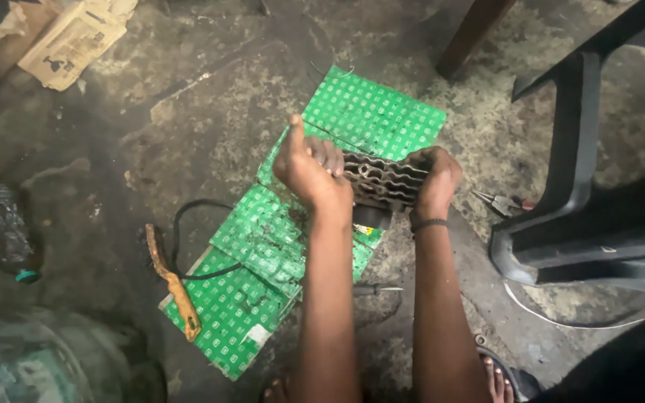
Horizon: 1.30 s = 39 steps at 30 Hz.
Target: Cleaning and repairing a motorcycle engine cylinder block by scraping the gasket surface and inspecting the part.
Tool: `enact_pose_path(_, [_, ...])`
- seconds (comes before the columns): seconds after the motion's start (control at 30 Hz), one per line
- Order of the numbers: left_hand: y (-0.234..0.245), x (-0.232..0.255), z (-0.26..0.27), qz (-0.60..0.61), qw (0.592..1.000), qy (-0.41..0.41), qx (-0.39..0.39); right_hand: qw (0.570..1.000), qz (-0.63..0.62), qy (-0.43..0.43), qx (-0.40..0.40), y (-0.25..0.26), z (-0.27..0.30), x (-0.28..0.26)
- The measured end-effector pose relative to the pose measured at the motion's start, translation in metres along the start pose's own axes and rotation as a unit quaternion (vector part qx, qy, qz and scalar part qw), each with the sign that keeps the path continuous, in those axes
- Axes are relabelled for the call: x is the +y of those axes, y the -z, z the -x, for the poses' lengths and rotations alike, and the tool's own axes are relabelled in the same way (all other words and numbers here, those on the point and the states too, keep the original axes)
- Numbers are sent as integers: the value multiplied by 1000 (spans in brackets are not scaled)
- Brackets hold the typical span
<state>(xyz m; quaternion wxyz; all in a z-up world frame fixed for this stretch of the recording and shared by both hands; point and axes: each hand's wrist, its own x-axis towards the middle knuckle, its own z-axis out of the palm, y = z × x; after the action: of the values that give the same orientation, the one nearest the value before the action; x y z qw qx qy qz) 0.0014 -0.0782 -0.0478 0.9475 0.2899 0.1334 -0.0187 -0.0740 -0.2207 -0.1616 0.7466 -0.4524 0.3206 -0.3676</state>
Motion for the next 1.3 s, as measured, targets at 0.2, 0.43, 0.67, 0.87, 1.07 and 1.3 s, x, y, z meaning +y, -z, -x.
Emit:
enact_pose_path(0.2, [-2, -14, 7, -93, 985, -140, -51, 1000, 9, 3, 8, -2, 1, -5])
enact_pose_path(0.43, [-20, 6, 15, -72, 990, -119, -23, 999, 2, 38, -1, -1, -6, 3])
enact_pose_path(0.67, [-4, -27, 2, -194, 962, -178, -72, 992, 85, 89, 1, 10, -8, 13])
enact_pose_path(0.87, [-8, 14, 2, -29, 988, -144, -46, 997, 40, 70, -9, 7, -4, 8])
enact_pose_path(1.07, [4, -18, 13, -263, 911, -310, -66, 995, 56, 86, 5, 15, -15, 21])
enact_pose_path(1.3, [1, -11, 35, -182, 947, -219, -149, 998, 32, 55, 15, 3, -1, 7])
